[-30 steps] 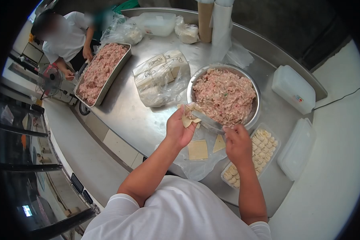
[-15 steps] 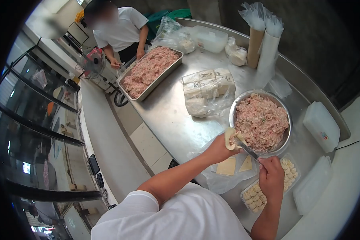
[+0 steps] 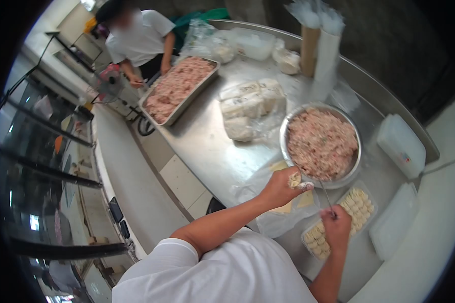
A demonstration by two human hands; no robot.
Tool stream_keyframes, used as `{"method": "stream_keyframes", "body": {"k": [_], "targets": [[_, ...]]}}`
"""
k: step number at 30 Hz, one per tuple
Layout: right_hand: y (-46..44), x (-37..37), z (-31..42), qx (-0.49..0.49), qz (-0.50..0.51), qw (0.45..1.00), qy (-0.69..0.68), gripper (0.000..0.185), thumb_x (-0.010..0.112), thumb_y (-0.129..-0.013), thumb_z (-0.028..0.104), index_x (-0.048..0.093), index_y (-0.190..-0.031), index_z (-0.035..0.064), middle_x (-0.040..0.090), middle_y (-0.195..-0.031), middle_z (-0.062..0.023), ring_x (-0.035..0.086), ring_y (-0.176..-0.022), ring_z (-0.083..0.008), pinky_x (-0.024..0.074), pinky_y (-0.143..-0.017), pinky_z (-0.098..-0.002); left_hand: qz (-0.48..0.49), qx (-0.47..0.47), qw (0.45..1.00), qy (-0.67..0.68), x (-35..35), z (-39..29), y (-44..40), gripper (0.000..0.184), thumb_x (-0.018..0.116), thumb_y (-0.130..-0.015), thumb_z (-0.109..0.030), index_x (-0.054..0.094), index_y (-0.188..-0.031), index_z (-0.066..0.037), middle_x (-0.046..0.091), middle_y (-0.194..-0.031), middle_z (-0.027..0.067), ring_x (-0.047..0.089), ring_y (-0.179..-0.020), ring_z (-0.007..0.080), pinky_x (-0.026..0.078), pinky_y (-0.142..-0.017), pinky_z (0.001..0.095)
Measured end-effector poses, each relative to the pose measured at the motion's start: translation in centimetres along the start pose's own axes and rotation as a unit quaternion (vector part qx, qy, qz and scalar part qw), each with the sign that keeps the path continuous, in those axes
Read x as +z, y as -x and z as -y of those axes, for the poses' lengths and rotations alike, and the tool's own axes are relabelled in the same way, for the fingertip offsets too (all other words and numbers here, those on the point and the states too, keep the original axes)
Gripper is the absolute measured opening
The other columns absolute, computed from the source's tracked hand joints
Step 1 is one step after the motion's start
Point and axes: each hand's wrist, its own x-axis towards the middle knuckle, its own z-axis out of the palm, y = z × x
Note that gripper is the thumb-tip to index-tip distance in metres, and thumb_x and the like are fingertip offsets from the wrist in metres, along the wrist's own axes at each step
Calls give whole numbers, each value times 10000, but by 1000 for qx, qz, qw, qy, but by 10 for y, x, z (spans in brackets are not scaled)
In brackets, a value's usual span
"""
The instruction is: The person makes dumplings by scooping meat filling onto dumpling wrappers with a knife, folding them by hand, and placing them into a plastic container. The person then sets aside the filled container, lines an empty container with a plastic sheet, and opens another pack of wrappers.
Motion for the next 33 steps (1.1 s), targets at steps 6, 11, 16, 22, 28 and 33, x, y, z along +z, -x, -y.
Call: {"method": "stream_keyframes", "body": {"k": [6, 11, 16, 22, 28, 33], "targets": [[30, 61, -19, 91, -23, 882, -461, 228, 692, -951, 180, 618, -1103, 27, 570, -779, 26, 464, -562, -36, 375, -492, -224, 98, -69, 940, 320, 79, 11, 22, 299, 559, -1049, -302, 658, -1110, -26, 648, -1018, 70, 609, -935, 157, 503, -801, 311], [39, 40, -38, 101, -131, 845, -508, 243, 689, -964, 192, 619, -1126, 26, 578, -828, 22, 428, -531, -27, 331, -455, -212, 150, 149, 977, 38, 87, 6, 6, 227, 622, -994, -132, 670, -1173, -2, 650, -1103, 129, 631, -1045, 253, 512, -906, 352], [53, 5, -67, 100, -155, 838, -513, 300, 716, -948, 199, 632, -1168, 13, 589, -852, 23, 432, -561, -13, 322, -454, -206, 281, 249, 927, -15, 109, -5, -11, 275, 741, -886, -69, 691, -1154, -30, 677, -1168, 151, 668, -1093, 318, 547, -922, 392], [68, -28, -98, 123, -314, 887, -314, 374, 736, -910, 127, 618, -1240, -2, 584, -875, 9, 545, -734, -57, 469, -669, -221, 286, 296, 891, -192, 157, -6, -94, 253, 777, -804, -73, 702, -1039, -16, 679, -1106, 170, 677, -1001, 342, 550, -880, 394], [86, -39, -133, 168, -375, 893, -186, 338, 721, -897, 89, 623, -1208, 1, 595, -964, -8, 550, -822, -81, 472, -742, -232, 258, 298, 890, -228, 203, -10, -149, 266, 737, -775, -14, 666, -1031, 1, 653, -1035, 173, 654, -946, 360, 531, -854, 421], [88, -30, -151, 178, -396, 873, -223, 305, 710, -911, 115, 625, -1183, 3, 607, -965, -12, 566, -870, -105, 483, -837, -275, 260, 319, 837, -361, 217, -6, -150, 317, 683, -746, 35, 660, -1058, -16, 693, -985, 156, 653, -946, 364, 528, -870, 424]]}}
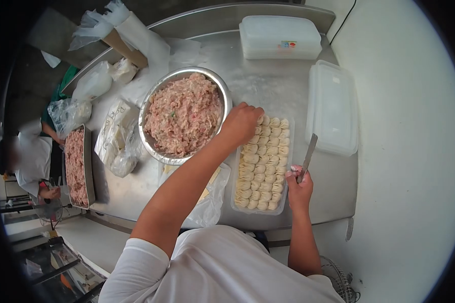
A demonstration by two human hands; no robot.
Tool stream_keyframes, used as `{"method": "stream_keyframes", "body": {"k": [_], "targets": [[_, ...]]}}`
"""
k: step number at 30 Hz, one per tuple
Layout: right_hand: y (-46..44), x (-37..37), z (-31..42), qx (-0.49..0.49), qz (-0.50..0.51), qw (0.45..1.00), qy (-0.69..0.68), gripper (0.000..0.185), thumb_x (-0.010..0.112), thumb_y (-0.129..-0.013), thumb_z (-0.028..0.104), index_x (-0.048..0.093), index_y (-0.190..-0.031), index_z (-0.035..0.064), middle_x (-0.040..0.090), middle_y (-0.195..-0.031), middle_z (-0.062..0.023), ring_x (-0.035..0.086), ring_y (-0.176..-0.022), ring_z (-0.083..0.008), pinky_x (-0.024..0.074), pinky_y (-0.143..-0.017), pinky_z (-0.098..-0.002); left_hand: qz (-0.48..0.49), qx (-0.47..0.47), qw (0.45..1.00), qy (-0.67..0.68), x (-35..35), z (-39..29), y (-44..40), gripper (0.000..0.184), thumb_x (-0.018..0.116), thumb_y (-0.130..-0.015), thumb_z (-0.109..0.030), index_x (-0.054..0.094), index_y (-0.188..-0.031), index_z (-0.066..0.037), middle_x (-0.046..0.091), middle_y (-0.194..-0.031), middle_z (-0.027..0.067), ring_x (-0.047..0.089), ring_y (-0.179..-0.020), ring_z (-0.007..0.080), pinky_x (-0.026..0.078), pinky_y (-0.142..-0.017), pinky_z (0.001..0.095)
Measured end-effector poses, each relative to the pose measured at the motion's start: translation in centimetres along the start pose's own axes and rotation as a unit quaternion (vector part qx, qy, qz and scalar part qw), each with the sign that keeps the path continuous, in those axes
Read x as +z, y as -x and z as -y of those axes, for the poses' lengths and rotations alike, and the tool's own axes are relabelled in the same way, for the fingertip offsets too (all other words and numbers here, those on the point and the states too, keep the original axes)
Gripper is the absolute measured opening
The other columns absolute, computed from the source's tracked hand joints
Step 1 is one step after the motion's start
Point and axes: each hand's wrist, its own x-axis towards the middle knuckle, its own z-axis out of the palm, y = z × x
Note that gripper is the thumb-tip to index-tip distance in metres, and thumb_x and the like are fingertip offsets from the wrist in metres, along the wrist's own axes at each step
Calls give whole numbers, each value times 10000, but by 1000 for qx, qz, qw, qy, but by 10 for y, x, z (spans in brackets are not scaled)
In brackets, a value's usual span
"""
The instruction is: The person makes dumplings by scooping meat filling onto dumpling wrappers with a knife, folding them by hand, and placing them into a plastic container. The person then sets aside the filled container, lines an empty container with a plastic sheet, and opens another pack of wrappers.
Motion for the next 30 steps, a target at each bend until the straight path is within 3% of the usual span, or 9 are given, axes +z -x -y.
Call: {"method": "stream_keyframes", "body": {"k": [8, 11, 14, 16, 19, 24, 26, 28, 30], "targets": [[-8, 14, -26, -37, -8, 999, -13, 267, 642, -981, 164, 597, -1182, -6, 632, -1005, -38, 581, -926, -115, 485, -857, -286, 77, -17, 993, -87, -5, 0, -10, 326, 636, -769, 27, 666, -1088, -33, 719, -938, 153, 674, -979, 367, 544, -850, 460], [-9, 15, -28, -100, -32, 995, 4, 243, 642, -980, 175, 602, -1133, -9, 655, -910, -47, 579, -817, -124, 498, -778, -296, 88, -2, 991, -98, -5, -3, -9, 323, 636, -777, 20, 660, -1096, -30, 715, -944, 159, 680, -981, 365, 546, -846, 463], [-8, 13, -20, -108, -26, 993, 32, 253, 632, -988, 206, 601, -1116, -11, 651, -885, -62, 582, -811, -149, 494, -786, -309, 106, -9, 988, -108, -11, -12, 3, 421, 635, -796, 10, 629, -1214, -45, 689, -1067, 173, 675, -998, 359, 550, -859, 457], [-11, 8, -25, -92, 10, 992, 81, 290, 632, -979, 214, 611, -1141, -25, 636, -922, -105, 606, -826, -199, 499, -782, -344, -58, 33, 997, -29, -18, -27, 31, 571, 644, -805, -9, 556, -1365, -78, 632, -1204, 184, 663, -1020, 361, 553, -875, 448], [-1, 6, -9, -180, -54, 960, 209, 298, 600, -968, 160, 622, -1197, -29, 611, -966, -145, 622, -855, -270, 505, -773, -391, -57, -4, 995, 83, -46, -48, 76, 663, 691, -854, -44, 474, -1476, -116, 601, -1251, 167, 655, -1051, 329, 553, -900, 404], [31, 20, 58, -326, 23, 915, 236, 331, 555, -932, 30, 627, -1251, -18, 584, -970, -169, 616, -869, -316, 507, -778, -397, -93, -53, 947, 302, -64, -20, 154, 702, 704, -894, -22, 430, -1531, -132, 586, -1273, 140, 631, -1108, 223, 534, -899, 324], [51, 42, 87, -377, 74, 892, 241, 333, 543, -928, -8, 631, -1249, -14, 582, -941, -164, 615, -846, -308, 504, -770, -377, -104, -59, 943, 310, -77, -14, 175, 683, 710, -883, -25, 455, -1509, -124, 575, -1298, 159, 624, -1136, 271, 532, -916, 351], [69, 67, 106, -377, 175, 879, 235, 337, 558, -892, -1, 671, -1208, 33, 578, -917, -142, 623, -814, -337, 524, -755, -432, -122, -40, 981, 145, -94, -15, 192, 653, 709, -864, -34, 483, -1472, -109, 591, -1280, 178, 611, -1122, 357, 525, -939, 411], [71, 89, 109, -374, 159, 864, 296, 303, 569, -891, 5, 688, -1168, 45, 588, -917, -137, 633, -812, -343, 527, -748, -440, -128, -46, 982, 128, -102, -4, 214, 664, 715, -846, -28, 486, -1465, -110, 592, -1265, 181, 605, -1132, 375, 525, -942, 415]]}}
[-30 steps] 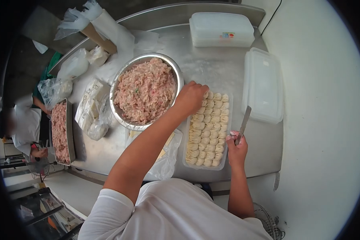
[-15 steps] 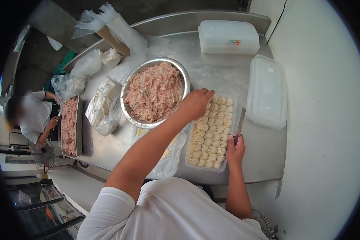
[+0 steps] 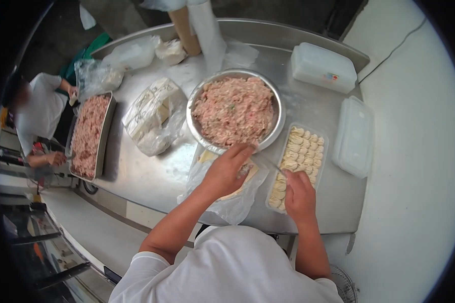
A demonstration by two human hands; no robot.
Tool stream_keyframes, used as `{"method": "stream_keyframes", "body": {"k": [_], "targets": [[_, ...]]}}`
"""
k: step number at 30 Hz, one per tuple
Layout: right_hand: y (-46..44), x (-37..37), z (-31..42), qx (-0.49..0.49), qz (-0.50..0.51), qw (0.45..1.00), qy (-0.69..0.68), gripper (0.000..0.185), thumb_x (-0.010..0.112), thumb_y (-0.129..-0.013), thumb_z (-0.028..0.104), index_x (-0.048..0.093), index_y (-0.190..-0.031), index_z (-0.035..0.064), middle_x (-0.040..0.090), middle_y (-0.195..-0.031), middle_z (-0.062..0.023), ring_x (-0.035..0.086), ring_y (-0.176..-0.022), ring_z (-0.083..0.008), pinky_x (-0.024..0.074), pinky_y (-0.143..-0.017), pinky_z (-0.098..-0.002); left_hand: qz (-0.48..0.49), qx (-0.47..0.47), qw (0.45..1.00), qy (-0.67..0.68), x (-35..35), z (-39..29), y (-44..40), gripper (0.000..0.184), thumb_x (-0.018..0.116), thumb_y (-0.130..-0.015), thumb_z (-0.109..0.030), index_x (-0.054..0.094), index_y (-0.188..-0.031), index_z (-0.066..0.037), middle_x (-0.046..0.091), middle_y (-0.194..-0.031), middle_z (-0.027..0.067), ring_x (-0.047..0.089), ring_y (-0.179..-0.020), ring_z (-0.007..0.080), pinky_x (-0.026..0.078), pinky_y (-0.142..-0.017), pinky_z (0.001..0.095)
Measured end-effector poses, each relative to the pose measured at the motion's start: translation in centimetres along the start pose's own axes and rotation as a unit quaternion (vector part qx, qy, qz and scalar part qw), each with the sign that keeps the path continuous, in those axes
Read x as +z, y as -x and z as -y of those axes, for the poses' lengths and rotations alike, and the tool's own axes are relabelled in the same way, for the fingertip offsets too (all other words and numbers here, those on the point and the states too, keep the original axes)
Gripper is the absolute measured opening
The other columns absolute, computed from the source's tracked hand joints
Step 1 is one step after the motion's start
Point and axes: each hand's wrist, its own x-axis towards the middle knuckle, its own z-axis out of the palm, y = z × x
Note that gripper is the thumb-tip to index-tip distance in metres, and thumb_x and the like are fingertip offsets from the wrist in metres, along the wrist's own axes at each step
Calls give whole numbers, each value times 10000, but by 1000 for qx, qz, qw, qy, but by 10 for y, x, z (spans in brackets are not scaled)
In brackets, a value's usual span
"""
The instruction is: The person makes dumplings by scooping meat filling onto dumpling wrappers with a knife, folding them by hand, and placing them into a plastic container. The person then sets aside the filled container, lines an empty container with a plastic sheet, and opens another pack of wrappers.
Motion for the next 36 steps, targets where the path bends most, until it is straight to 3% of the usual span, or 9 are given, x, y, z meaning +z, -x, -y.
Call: {"method": "stream_keyframes", "body": {"k": [4, 6, 9, 13, 18, 28, 32, 35, 36], "targets": [[-20, 24, -6, 58, 32, 986, 152, 226, 595, -894, 32, 717, -1081, 65, 613, -948, -145, 649, -845, -364, 534, -755, -464, -113, -18, 993, 23, -18, 27, 40, 464, 738, -857, -63, 617, -1304, -63, 631, -1173, 173, 638, -1063, 373, 540, -884, 409], [-32, 25, -3, 59, 17, 983, 172, 249, 586, -901, 40, 711, -1113, 76, 620, -964, -151, 653, -860, -370, 536, -754, -464, -62, -55, 994, 69, -9, 51, 62, 308, 761, -843, -78, 680, -1137, -37, 639, -1136, 170, 646, -1013, 360, 540, -866, 411], [-58, 24, 2, 59, -22, 970, 236, 252, 555, -901, 20, 708, -1098, 57, 622, -957, -180, 640, -866, -400, 520, -764, -479, 20, -41, 992, 116, 17, 62, 81, 244, 792, -812, -96, 685, -1020, -25, 644, -1089, 162, 639, -983, 360, 532, -858, 421], [-110, 30, -14, 27, -71, 959, 271, 276, 548, -891, 48, 709, -1113, 81, 626, -980, -175, 650, -879, -395, 532, -777, -490, 22, 4, 1000, 10, 64, 81, 108, 295, 819, -731, -132, 693, -985, -51, 632, -1111, 115, 587, -1055, 348, 490, -911, 449], [-130, 48, -44, -74, -38, 966, 246, 319, 545, -843, 9, 708, -1111, 62, 650, -975, -161, 655, -894, -375, 535, -786, -473, 0, 18, 1000, -8, 82, 94, 123, 264, 802, -740, -142, 695, -972, -72, 625, -1144, 96, 571, -1102, 318, 465, -954, 450], [-109, 37, -54, -127, 46, 975, 179, 295, 575, -835, -12, 716, -1084, 61, 655, -959, -116, 655, -892, -333, 540, -776, -436, 18, -20, 1000, 11, 75, 89, 114, 245, 777, -770, -138, 691, -993, -85, 643, -1136, 92, 583, -1102, 312, 464, -955, 436], [-90, 39, -47, -101, 58, 978, 171, 283, 591, -842, 2, 723, -1084, 68, 632, -926, -110, 649, -852, -305, 537, -752, -426, 11, -9, 1000, 9, 75, 91, 113, 238, 790, -788, -130, 692, -999, -81, 652, -1105, 104, 606, -1039, 318, 473, -937, 441], [-82, 41, -42, -90, 48, 977, 186, 280, 590, -855, 19, 725, -1093, 72, 612, -900, -112, 643, -831, -303, 534, -738, -431, -37, -85, 992, 84, 81, 91, 105, 177, 738, -887, -138, 673, -1034, -63, 666, -1107, 106, 633, -983, 274, 506, -895, 397], [-78, 41, -38, -83, 47, 976, 195, 277, 586, -861, 28, 726, -1096, 73, 603, -888, -115, 641, -827, -306, 532, -732, -436, -80, -188, 957, 205, 82, 90, 97, 170, 689, -939, -143, 648, -1082, -60, 669, -1112, 99, 638, -960, 245, 517, -864, 371]]}}
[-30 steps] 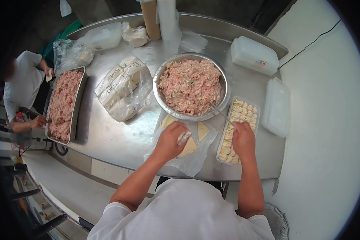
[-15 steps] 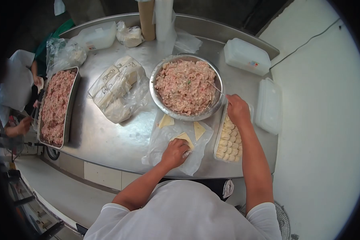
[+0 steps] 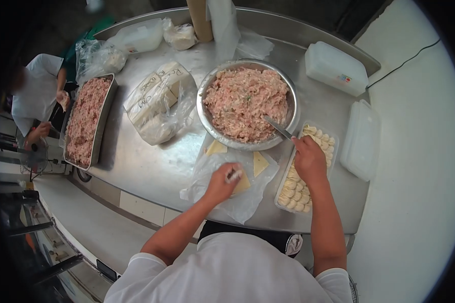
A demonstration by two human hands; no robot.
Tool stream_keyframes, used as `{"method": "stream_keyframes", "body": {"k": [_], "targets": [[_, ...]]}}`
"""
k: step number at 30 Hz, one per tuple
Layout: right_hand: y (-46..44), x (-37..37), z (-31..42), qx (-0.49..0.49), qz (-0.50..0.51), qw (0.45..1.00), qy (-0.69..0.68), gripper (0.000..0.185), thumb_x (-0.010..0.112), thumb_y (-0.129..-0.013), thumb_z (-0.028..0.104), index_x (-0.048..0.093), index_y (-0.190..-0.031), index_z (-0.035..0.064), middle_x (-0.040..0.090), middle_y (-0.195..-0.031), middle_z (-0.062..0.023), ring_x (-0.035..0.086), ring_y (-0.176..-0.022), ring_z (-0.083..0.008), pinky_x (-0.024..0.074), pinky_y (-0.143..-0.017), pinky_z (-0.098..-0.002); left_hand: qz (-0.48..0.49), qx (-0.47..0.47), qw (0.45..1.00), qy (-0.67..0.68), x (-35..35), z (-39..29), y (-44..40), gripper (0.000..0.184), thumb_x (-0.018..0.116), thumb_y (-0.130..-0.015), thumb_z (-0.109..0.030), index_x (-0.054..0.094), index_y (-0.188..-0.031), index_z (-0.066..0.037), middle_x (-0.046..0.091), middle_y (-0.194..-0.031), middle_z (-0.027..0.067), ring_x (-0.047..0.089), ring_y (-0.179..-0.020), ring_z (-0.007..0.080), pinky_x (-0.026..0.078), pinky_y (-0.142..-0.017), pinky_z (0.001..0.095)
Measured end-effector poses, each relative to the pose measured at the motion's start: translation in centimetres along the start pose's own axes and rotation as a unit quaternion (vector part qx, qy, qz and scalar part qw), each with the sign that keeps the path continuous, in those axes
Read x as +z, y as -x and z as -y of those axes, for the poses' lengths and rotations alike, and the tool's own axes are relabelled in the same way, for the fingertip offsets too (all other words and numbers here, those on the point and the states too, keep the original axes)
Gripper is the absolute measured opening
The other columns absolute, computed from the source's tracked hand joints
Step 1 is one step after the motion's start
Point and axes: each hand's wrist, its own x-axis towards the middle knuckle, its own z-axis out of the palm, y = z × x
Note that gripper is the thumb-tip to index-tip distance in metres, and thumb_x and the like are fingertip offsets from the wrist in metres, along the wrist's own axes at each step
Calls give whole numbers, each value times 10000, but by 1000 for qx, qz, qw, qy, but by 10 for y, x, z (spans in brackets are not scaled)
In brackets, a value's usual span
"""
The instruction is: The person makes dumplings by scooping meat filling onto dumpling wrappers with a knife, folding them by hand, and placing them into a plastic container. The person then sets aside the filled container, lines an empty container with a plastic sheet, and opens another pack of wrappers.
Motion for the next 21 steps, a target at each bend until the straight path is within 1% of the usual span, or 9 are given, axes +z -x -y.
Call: {"method": "stream_keyframes", "body": {"k": [1, 2, 3, 4, 5, 7, 14, 17, 21], "targets": [[4, -1, 5, -2, -1, 1000, 1, 277, 586, -861, 28, 726, -1096, 73, 603, -888, -115, 641, -827, -306, 532, -732, -436, -44, -104, 986, 124, 3, -6, -8, 168, 641, -991, -148, 622, -1130, -57, 671, -1117, 92, 643, -936, 216, 529, -833, 345], [7, -2, 9, 12, 14, 1000, 1, 273, 579, -868, 33, 726, -1094, 76, 601, -886, -118, 641, -829, -308, 531, -730, -440, -47, -99, 986, 125, 5, -14, -16, 168, 641, -991, -148, 622, -1130, -57, 671, -1117, 92, 643, -936, 216, 529, -833, 345], [10, -5, 13, 27, 29, 999, 2, 269, 571, -876, 38, 726, -1092, 78, 600, -884, -121, 642, -832, -310, 529, -728, -444, -82, -180, 931, 306, 7, -28, -24, 163, 606, -1014, -151, 594, -1153, -67, 666, -1098, 75, 640, -931, 192, 531, -814, 332], [13, -9, 14, 25, 22, 999, 5, 269, 571, -876, 38, 726, -1092, 78, 600, -884, -121, 642, -832, -310, 529, -728, -444, -110, -251, 836, 475, 10, -39, -32, 159, 572, -1038, -154, 565, -1176, -77, 660, -1080, 57, 636, -925, 168, 533, -794, 319], [14, -12, 14, 32, 38, 999, 13, 267, 567, -880, 38, 726, -1091, 80, 599, -883, -125, 643, -832, -314, 528, -727, -446, -108, -241, 838, 477, 13, -42, -40, 159, 572, -1038, -154, 565, -1176, -77, 660, -1080, 57, 636, -925, 168, 533, -794, 319], [16, -20, 15, 51, 73, 996, 31, 270, 559, -887, 43, 727, -1094, 89, 596, -879, -130, 642, -828, -328, 527, -727, -454, -124, -238, 783, 560, 23, -43, -45, 129, 569, -1040, -159, 544, -1153, -101, 647, -1024, 45, 637, -906, 175, 535, -776, 326], [9, -46, 27, 43, 124, 989, 71, 279, 545, -874, 24, 734, -1066, 94, 624, -923, -149, 658, -869, -356, 532, -765, -469, -173, -212, 761, 588, 36, -33, -51, 69, 577, -1041, -173, 561, -1085, -122, 629, -906, 12, 623, -777, 129, 529, -744, 307], [-2, -66, 31, 25, 177, 978, 109, 284, 557, -845, 11, 743, -1039, 103, 638, -951, -158, 665, -888, -370, 533, -779, -478, -194, -199, 785, 554, 27, -20, -50, 62, 585, -1038, -180, 575, -1056, -121, 620, -848, 7, 562, -683, 102, 493, -668, 292], [-15, -82, 38, -5, 182, 977, 112, 262, 588, -836, 15, 751, -1020, 104, 638, -922, -162, 661, -884, -374, 526, -772, -482, -246, -171, 820, 488, -9, -1, -50, 68, 595, -1029, -180, 600, -1020, -113, 609, -841, -7, 545, -680, 90, 482, -653, 287]]}}
